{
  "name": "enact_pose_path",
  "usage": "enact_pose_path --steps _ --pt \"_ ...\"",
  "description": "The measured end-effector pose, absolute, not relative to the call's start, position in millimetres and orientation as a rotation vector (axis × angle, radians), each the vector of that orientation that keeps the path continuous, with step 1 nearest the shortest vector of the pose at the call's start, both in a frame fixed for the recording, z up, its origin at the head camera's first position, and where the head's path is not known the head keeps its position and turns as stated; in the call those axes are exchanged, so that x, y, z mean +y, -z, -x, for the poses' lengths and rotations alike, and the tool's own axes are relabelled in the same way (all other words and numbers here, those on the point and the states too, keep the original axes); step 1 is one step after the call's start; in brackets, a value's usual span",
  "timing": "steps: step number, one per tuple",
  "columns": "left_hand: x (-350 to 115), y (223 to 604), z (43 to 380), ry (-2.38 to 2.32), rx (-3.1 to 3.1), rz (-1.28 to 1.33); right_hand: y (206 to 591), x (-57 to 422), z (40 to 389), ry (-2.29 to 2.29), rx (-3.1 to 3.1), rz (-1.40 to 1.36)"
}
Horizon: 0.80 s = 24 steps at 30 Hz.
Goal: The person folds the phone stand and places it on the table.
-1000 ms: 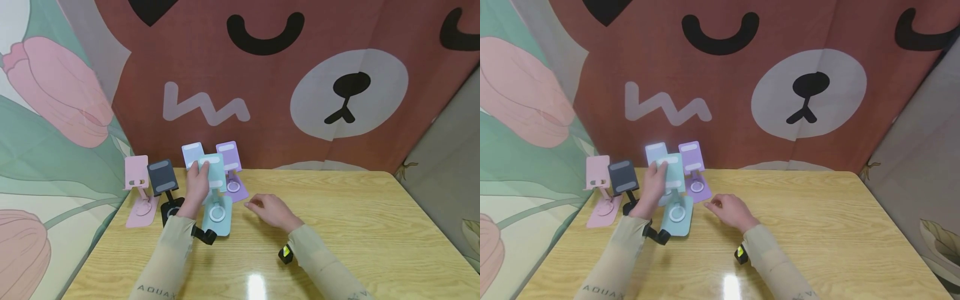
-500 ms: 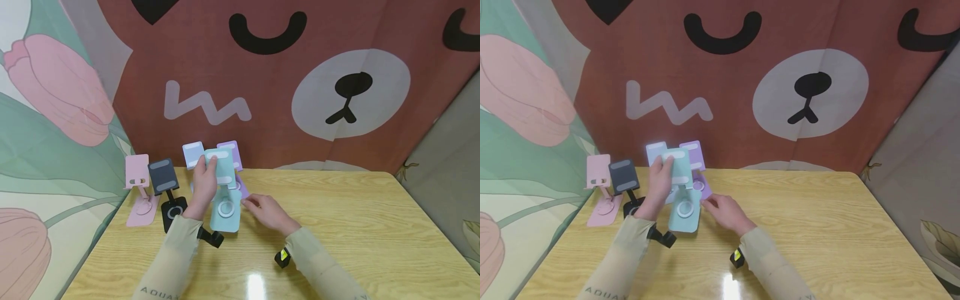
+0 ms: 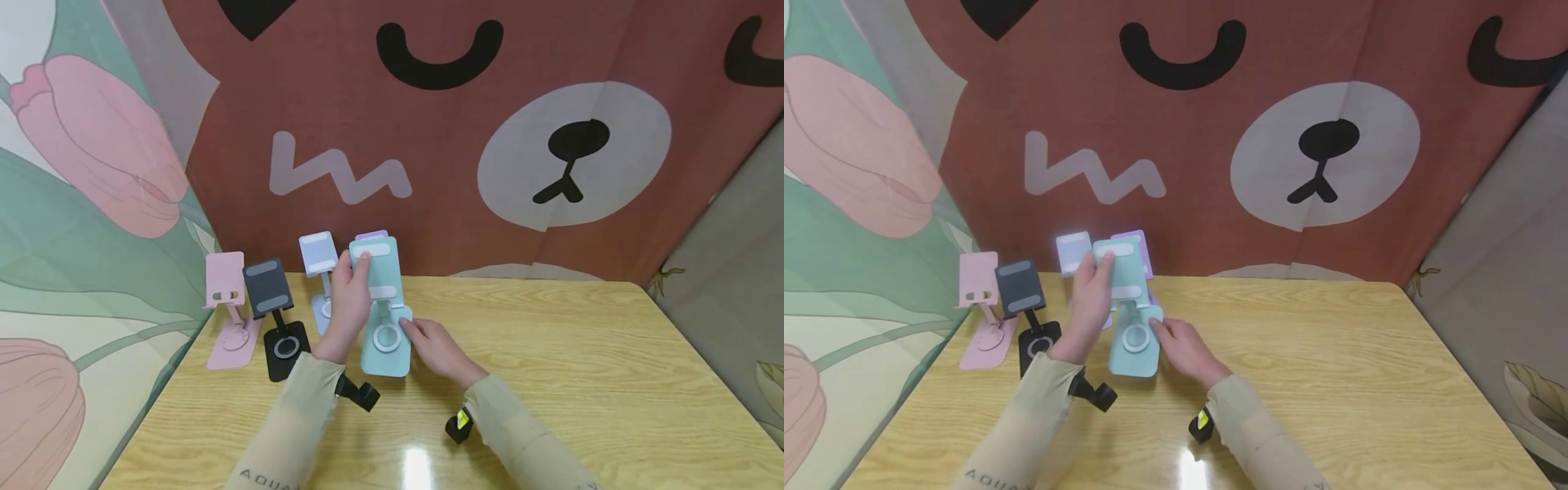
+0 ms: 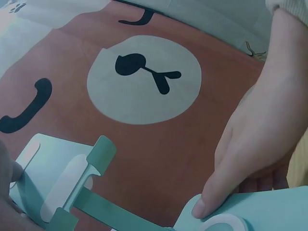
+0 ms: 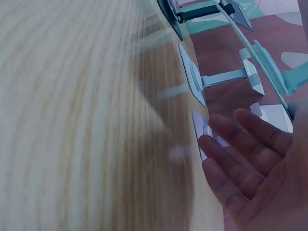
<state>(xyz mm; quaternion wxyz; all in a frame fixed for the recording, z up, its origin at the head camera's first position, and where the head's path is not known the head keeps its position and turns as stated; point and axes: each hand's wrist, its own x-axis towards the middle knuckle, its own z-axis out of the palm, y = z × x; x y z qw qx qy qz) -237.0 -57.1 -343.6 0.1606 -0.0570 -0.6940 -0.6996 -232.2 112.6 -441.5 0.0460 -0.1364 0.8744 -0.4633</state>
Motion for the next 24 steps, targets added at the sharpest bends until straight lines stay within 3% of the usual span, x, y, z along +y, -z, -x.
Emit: enact_pose_path --steps 13,24 --pt "-46 344 239 2.089 -1.954 0.213 447 102 226 1.970 2.369 -0.010" --pt "-45 335 249 1.865 -2.032 0.218 443 100 222 2.123 2.349 -0.049"
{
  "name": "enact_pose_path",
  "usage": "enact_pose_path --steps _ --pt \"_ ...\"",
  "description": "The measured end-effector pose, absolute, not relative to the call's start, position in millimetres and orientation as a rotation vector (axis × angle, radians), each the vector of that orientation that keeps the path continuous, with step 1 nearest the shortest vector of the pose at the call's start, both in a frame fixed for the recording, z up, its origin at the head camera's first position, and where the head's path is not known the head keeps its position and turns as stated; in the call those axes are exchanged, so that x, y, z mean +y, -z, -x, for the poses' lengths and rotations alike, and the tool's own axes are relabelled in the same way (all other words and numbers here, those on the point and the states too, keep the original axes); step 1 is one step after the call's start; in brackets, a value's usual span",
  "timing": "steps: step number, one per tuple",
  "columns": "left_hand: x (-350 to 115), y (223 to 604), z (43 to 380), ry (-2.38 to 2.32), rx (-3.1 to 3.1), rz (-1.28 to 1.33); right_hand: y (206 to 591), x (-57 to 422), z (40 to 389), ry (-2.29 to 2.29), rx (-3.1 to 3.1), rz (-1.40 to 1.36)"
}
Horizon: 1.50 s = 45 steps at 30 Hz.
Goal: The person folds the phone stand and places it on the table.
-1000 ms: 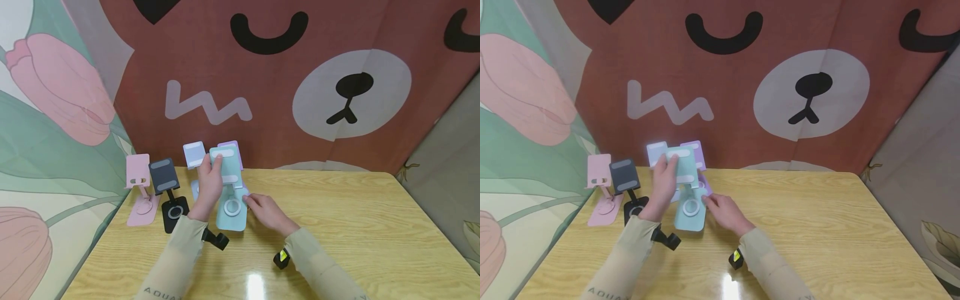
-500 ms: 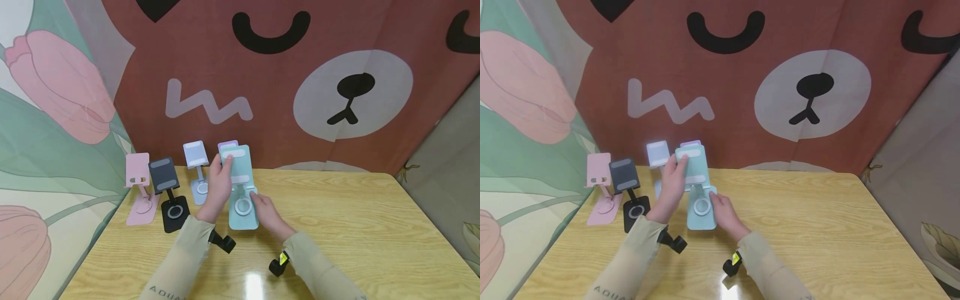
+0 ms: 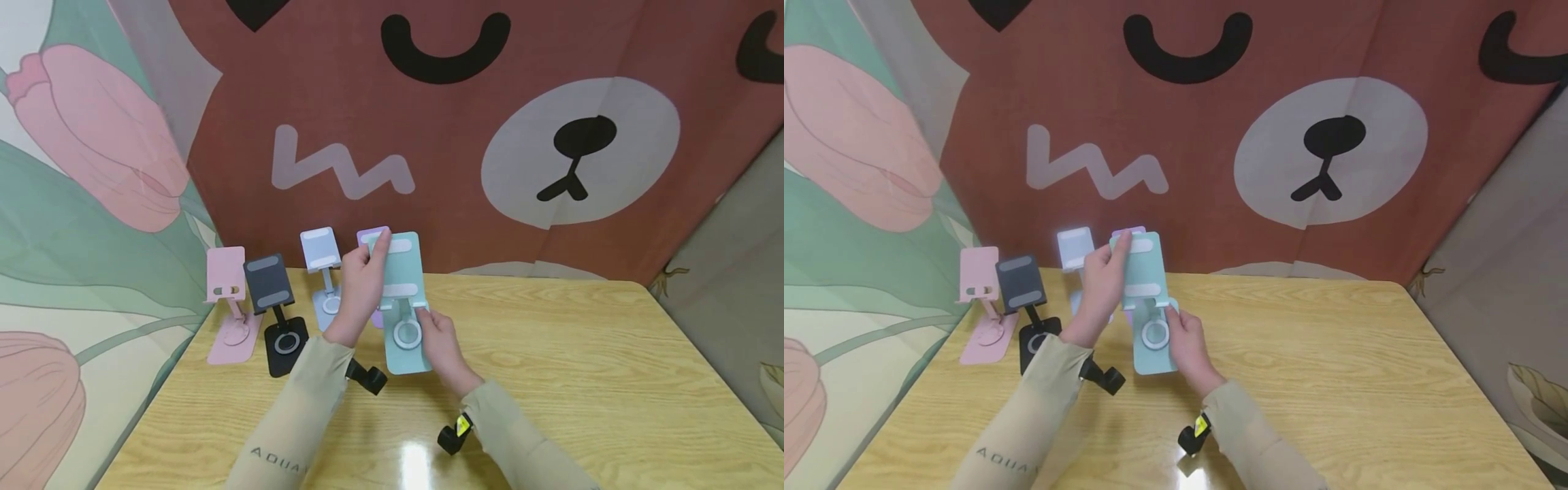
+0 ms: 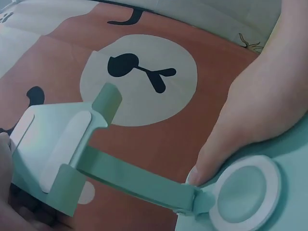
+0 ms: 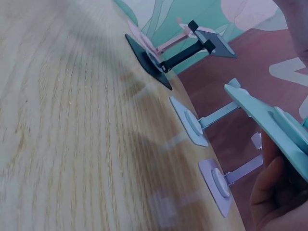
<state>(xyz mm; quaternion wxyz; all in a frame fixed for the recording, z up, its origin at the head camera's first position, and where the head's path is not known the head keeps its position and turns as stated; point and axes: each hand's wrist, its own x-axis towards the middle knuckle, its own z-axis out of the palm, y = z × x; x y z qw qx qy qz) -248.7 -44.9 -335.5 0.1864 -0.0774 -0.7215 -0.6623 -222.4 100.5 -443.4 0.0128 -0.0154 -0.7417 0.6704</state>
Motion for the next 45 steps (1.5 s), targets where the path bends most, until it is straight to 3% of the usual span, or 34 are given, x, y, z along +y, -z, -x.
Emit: enact_pose_path --steps 19,45 --pt "-41 326 245 1.765 -1.996 0.329 428 102 220 -2.089 -2.294 0.071" --pt "-34 331 242 1.862 -1.969 0.214 421 114 231 -1.996 -2.340 0.089"
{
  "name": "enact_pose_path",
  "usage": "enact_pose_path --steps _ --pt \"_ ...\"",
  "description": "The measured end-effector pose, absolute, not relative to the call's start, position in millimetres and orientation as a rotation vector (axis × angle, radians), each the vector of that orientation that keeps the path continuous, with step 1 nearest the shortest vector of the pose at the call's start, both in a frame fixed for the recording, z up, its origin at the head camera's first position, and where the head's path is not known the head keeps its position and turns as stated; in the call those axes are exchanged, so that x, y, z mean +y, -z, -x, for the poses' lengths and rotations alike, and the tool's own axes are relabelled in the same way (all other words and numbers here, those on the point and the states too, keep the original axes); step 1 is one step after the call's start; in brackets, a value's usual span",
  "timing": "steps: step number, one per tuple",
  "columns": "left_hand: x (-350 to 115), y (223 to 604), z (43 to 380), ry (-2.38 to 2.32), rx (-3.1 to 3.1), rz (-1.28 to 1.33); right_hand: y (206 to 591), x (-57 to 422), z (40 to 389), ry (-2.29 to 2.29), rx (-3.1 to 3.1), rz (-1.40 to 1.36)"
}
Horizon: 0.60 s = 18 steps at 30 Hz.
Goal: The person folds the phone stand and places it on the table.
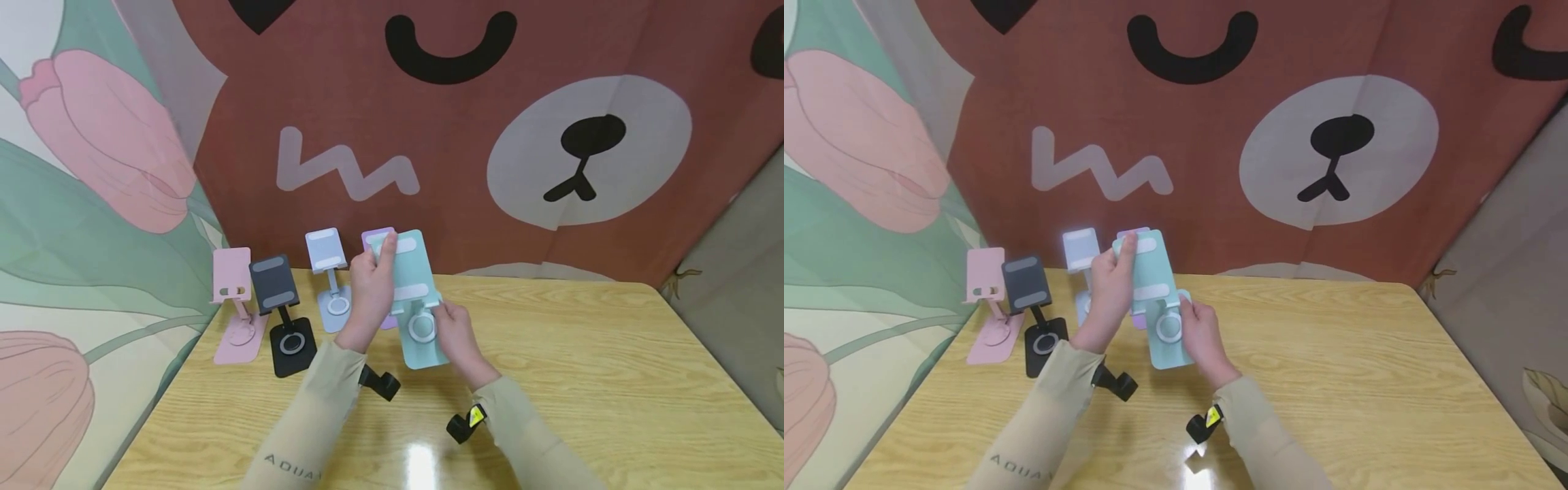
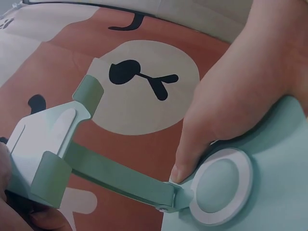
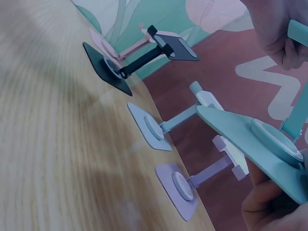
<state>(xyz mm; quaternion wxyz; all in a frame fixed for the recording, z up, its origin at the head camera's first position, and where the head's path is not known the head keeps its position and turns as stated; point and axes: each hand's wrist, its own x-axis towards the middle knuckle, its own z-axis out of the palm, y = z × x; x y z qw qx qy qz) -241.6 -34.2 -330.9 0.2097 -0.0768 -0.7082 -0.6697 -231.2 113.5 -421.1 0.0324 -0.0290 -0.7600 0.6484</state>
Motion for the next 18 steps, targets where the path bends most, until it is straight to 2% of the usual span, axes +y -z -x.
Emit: enact_pose_path --steps 12,18 --pt "-20 335 233 2.007 -1.957 0.255 415 127 237 -1.978 -2.312 0.074" --pt "-13 346 229 1.996 -2.028 0.196 417 131 236 -1.980 -2.303 0.037"
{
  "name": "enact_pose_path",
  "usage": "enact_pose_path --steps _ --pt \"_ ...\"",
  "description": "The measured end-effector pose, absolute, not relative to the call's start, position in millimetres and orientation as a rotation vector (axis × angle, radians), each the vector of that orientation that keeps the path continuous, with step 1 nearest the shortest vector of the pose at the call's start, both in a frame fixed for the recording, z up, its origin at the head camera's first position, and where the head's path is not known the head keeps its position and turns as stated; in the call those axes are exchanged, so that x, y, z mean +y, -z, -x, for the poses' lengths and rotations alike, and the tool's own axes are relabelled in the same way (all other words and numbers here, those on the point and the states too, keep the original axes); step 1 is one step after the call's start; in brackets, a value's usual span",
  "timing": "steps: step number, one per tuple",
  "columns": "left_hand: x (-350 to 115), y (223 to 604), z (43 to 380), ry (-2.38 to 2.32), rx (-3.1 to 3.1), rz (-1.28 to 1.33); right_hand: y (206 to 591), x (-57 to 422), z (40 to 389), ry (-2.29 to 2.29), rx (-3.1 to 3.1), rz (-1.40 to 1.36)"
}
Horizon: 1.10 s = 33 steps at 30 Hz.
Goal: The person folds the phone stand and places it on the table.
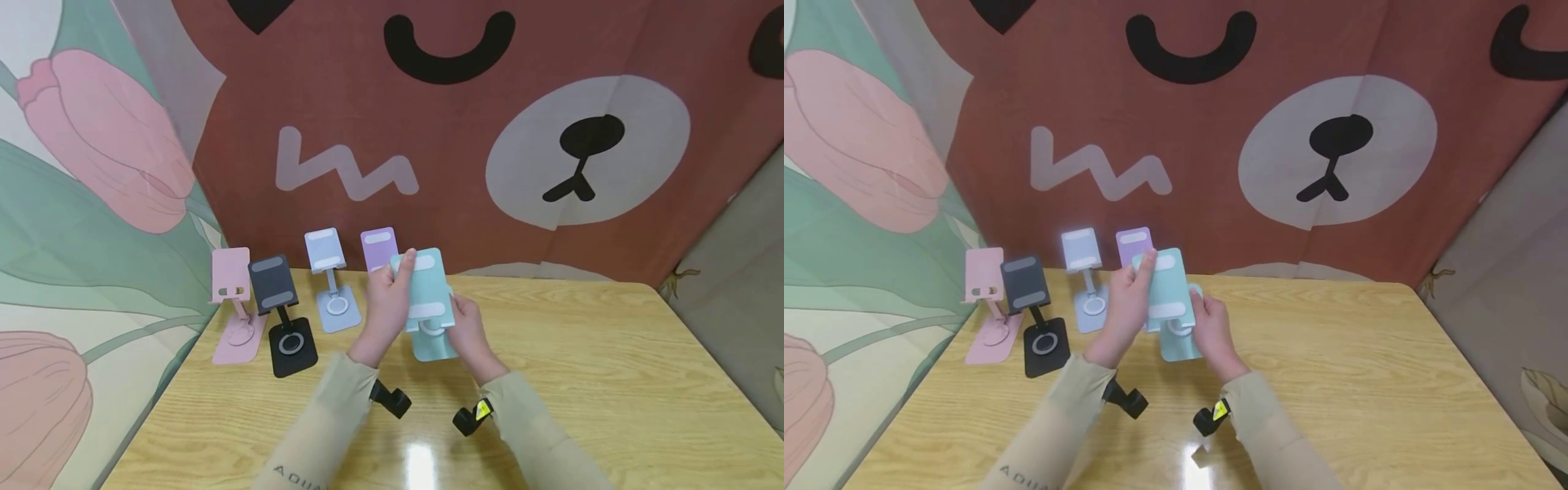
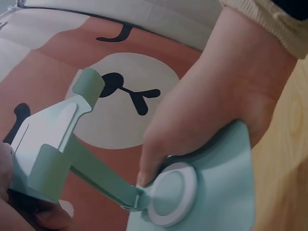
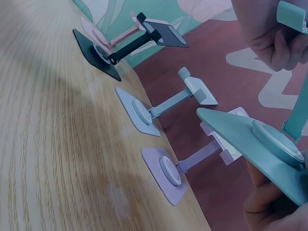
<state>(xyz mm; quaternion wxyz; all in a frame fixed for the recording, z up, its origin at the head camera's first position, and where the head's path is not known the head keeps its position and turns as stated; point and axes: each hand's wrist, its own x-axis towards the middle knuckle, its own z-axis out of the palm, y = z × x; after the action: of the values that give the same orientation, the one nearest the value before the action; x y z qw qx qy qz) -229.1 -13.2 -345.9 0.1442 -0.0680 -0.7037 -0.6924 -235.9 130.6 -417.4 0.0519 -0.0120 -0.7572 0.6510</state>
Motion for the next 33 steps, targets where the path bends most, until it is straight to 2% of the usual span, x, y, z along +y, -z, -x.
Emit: enact_pose_path --steps 33 --pt "9 387 223 2.016 -1.958 -0.014 414 133 237 -2.067 -2.248 -0.067"
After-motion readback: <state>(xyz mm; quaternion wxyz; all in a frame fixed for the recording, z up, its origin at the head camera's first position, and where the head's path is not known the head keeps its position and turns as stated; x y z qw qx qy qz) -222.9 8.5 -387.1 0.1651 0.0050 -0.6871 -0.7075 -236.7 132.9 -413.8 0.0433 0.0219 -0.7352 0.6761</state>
